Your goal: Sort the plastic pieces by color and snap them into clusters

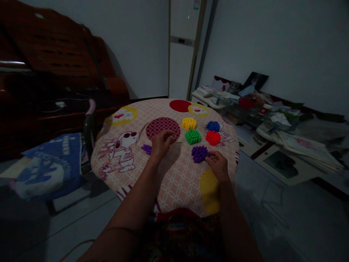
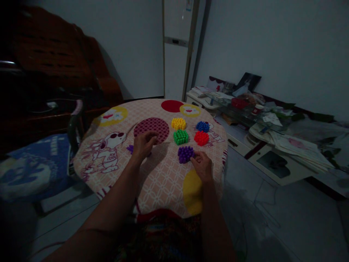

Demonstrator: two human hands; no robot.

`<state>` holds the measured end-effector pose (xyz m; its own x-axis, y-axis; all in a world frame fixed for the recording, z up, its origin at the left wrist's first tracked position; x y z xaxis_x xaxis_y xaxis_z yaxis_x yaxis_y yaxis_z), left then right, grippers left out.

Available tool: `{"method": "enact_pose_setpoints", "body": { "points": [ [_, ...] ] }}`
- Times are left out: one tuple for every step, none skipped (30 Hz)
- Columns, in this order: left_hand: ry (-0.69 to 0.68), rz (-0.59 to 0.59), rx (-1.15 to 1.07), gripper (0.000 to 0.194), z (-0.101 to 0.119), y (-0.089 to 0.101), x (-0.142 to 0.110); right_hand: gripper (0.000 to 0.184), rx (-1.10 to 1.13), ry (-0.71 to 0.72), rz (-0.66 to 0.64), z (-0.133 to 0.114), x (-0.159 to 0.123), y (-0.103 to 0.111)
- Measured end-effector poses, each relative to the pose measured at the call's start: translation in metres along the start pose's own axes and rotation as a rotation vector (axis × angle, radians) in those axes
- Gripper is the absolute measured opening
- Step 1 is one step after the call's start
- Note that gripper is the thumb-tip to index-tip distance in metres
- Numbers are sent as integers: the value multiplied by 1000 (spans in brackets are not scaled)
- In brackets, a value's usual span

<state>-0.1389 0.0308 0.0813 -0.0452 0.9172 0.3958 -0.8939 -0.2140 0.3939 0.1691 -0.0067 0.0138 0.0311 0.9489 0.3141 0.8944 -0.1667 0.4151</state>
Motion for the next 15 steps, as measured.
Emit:
{"method": "enact_pose_setpoints", "body": {
  "points": [
    [16,31,40,26,-3,7,0,35,10,-4,-6,1,-1,0],
    [36,61,86,27,-6,15,0,36,24,-9,-7,2,-2,1],
    [59,86,136,27,-9,23,-1,37,42,-15,-1,3,-3,2],
    [82,101,185,26,-13,31,-2,38,63,-22,7,5,-3,3],
    [104,108,230,25,-16,37,-2,39,87,-30,16,7,-4,4],
    [122,102,268,24,-20,42,-3,40,111,-38,24,8,-4,5],
    [135,83,302,23,-23,46,-4,42,132,-44,30,9,-4,5],
    [141,49,332,22,-25,47,-5,43,151,-50,33,10,-4,5],
    [141,2,360,21,-27,46,-7,44,166,-56,36,10,-4,5],
    [136,-56,388,19,-28,43,-8,45,178,-62,41,9,-5,6],
    [127,-121,416,17,-29,38,-11,45,186,-68,49,9,-5,6],
    [115,-185,444,15,-30,33,-14,45,195,-74,55,8,-5,7],
    [106,-235,473,14,-30,29,-17,45,206,-79,58,8,-5,7],
    [100,-271,500,15,-31,26,-20,45,220,-82,58,7,-5,7],
    [98,-290,528,17,-32,24,-22,45,237,-86,58,7,-6,7]
  ]
}}
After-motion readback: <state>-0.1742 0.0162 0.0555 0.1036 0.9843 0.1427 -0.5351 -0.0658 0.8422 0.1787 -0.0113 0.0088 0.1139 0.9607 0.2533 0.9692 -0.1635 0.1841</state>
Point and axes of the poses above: each hand's wrist, its own x-axis towards the middle knuckle, its own y-axis out of the back of the hand, z = x × y, the point moved 9 cm from there along x, towards the middle knuckle, and after that the axes turned 6 degrees about -z, right-handed, at the moved point
